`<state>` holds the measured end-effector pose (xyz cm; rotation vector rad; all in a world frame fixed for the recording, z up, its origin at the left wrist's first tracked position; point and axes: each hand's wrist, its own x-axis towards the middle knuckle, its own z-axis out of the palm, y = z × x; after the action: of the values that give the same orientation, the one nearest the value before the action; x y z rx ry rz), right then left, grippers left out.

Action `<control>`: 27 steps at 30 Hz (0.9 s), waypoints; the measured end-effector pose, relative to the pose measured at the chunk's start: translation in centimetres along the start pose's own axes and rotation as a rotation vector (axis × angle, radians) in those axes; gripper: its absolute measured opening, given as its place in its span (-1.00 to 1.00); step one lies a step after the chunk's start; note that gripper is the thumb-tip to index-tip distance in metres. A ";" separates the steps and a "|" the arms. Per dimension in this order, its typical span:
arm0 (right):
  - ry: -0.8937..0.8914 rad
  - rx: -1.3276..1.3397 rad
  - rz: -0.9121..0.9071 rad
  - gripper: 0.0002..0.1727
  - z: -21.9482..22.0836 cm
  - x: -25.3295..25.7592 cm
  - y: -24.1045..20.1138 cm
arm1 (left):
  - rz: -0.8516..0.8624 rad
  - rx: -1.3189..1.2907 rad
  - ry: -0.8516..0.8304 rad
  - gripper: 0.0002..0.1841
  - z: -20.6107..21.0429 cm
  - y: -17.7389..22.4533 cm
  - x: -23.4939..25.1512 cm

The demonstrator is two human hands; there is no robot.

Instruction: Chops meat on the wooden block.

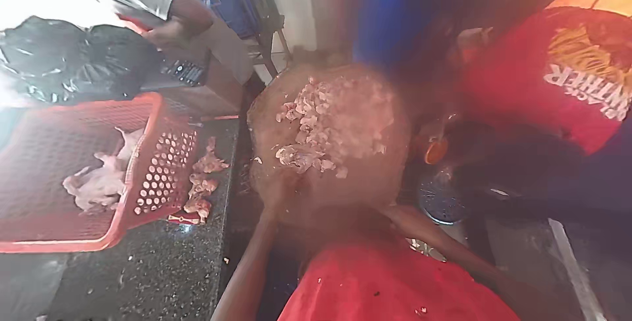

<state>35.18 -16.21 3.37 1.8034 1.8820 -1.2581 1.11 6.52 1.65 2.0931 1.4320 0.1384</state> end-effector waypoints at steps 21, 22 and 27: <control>0.047 0.436 -0.201 -0.47 -1.3 5.1 -3.8 | -0.124 -0.067 -0.059 -0.67 -12.6 8.7 5.8; 0.073 0.467 -0.138 -0.45 -1.7 4.8 -3.6 | -0.120 -0.200 -0.021 -0.73 -13.5 8.9 4.6; 0.267 0.751 0.114 -0.45 -1.4 4.7 -2.2 | -0.183 -1.023 0.129 -0.83 -10.3 5.3 -1.1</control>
<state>32.71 -11.65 1.85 2.4987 1.4795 -1.9317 0.85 8.47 13.10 1.1227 1.2176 0.7628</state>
